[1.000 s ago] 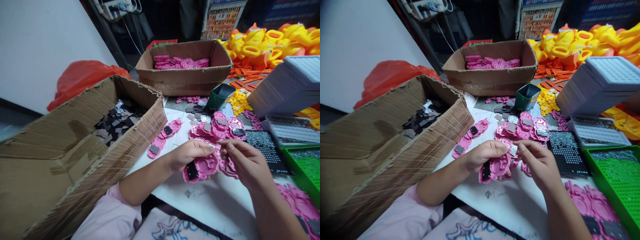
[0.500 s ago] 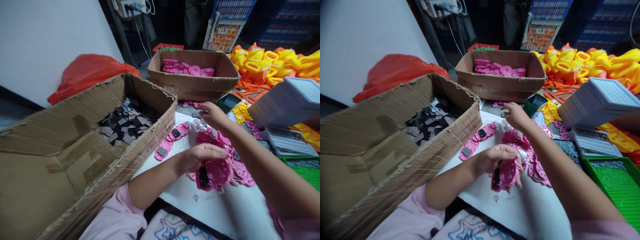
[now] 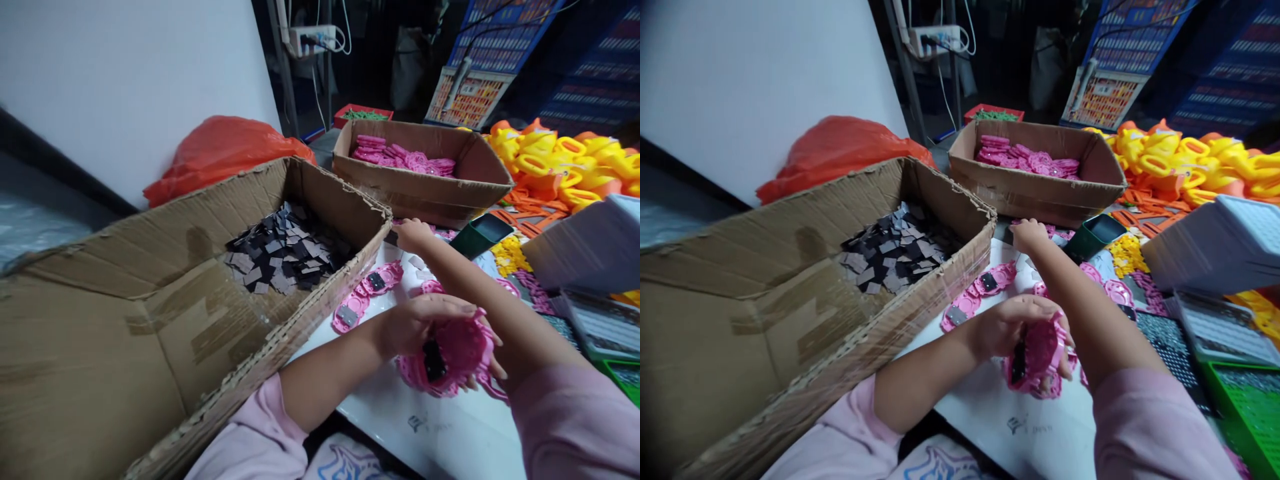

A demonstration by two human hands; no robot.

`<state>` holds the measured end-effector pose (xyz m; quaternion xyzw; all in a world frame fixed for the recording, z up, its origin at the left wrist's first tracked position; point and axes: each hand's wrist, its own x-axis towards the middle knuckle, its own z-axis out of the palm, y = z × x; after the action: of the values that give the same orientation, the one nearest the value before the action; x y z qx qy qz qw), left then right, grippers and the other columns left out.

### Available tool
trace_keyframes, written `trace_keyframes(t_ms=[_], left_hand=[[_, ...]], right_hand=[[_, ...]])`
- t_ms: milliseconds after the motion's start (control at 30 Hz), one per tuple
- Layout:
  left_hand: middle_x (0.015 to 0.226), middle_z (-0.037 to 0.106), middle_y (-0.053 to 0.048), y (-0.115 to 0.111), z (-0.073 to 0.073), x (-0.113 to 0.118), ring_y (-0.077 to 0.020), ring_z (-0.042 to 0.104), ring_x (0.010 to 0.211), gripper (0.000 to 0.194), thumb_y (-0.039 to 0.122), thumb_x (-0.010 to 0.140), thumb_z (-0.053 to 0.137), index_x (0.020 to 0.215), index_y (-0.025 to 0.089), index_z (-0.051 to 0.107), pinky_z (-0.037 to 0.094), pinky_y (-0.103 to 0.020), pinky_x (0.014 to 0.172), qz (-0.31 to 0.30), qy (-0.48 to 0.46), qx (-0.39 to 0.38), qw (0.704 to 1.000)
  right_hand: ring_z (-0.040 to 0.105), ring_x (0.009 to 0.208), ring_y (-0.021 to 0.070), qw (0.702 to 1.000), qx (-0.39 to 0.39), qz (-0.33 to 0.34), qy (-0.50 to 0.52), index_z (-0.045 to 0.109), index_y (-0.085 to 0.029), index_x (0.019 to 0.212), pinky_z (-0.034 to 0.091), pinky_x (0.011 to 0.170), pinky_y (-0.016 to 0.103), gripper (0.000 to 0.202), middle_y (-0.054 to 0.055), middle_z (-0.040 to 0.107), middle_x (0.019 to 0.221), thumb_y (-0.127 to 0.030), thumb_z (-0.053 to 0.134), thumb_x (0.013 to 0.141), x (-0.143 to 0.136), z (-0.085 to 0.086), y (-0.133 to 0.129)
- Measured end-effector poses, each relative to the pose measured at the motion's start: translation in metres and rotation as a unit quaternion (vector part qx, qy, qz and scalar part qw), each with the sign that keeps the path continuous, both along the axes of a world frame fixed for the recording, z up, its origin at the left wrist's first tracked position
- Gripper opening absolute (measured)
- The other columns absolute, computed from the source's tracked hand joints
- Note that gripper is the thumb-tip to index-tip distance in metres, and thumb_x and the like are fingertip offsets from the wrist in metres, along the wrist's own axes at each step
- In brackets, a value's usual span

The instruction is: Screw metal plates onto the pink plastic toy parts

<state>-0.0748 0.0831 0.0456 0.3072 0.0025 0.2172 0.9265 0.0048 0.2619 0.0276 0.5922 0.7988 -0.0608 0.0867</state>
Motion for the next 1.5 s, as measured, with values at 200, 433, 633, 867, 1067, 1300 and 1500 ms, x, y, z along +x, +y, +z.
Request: trace_keyframes(t_ms=[200,433,633,867,1067,1300,1500], left_hand=[[0.065,0.068,-0.010,-0.004,0.002,0.004,-0.0190,0.063,0.056,0.035,0.043,0.062,0.072,0.076,0.012,0.066,0.047,-0.028,0.060,0.009,0.024,0.011,1.000],[0.065,0.068,-0.007,-0.004,0.012,0.003,-0.0164,0.064,0.060,0.031,0.038,0.063,0.076,0.074,0.010,0.068,0.047,-0.023,0.061,0.052,0.021,-0.019,0.998],[0.067,0.068,-0.009,-0.011,0.011,0.013,-0.0159,0.064,0.061,0.033,0.036,0.065,0.075,0.077,0.007,0.067,0.047,-0.025,0.066,0.146,0.094,-0.074,0.982],[0.070,0.067,-0.004,-0.023,0.002,0.031,-0.0125,0.062,0.067,0.022,0.028,0.068,0.074,0.077,0.009,0.067,0.045,-0.024,0.071,0.294,0.170,-0.125,0.932],[0.068,0.066,-0.003,-0.026,0.003,0.035,-0.0120,0.061,0.063,0.017,0.024,0.069,0.072,0.078,0.010,0.067,0.044,-0.025,0.071,0.307,0.204,-0.112,0.923],[0.072,0.067,-0.003,-0.027,0.003,0.040,-0.0095,0.060,0.064,0.013,0.017,0.070,0.069,0.079,0.009,0.067,0.045,-0.020,0.067,0.308,0.242,-0.127,0.911],[0.073,0.068,-0.004,-0.033,0.008,0.043,-0.0085,0.061,0.064,0.018,0.019,0.071,0.069,0.086,0.009,0.070,0.044,-0.016,0.063,0.284,0.226,-0.106,0.926]], right_hand=[[0.049,0.107,0.0151,0.991,0.008,0.021,0.135,0.055,-0.008,0.109,0.043,0.098,0.035,0.035,0.009,0.051,0.109,-0.038,0.049,0.091,0.002,0.007,-0.006],[0.055,0.088,0.0109,0.893,0.078,-0.038,0.441,0.064,-0.012,0.096,0.046,0.086,0.025,0.029,0.006,0.058,0.095,-0.036,0.065,0.079,0.043,0.034,-0.072],[0.058,0.075,0.0094,0.720,0.150,-0.153,0.660,0.054,-0.018,0.104,0.049,0.065,0.021,0.041,0.005,0.058,0.091,-0.048,0.064,0.077,0.104,0.036,-0.183],[0.058,0.070,0.0081,0.701,0.194,-0.218,0.651,0.065,-0.017,0.095,0.049,0.059,0.015,0.030,0.006,0.060,0.086,-0.033,0.074,0.071,0.107,0.020,-0.247],[0.057,0.075,0.0075,0.758,0.158,-0.200,0.600,0.059,-0.024,0.118,0.049,0.063,0.017,0.041,0.004,0.060,0.093,-0.036,0.066,0.080,0.111,-0.012,-0.250],[0.054,0.093,0.0065,0.793,0.265,-0.102,0.538,0.062,-0.030,0.110,0.044,0.078,0.018,0.026,0.000,0.055,0.105,-0.027,0.062,0.084,0.115,-0.003,-0.255],[0.051,0.096,0.0055,0.802,0.281,-0.074,0.522,0.060,-0.027,0.111,0.042,0.084,0.017,0.026,0.000,0.053,0.104,-0.022,0.059,0.085,0.109,-0.006,-0.253]])
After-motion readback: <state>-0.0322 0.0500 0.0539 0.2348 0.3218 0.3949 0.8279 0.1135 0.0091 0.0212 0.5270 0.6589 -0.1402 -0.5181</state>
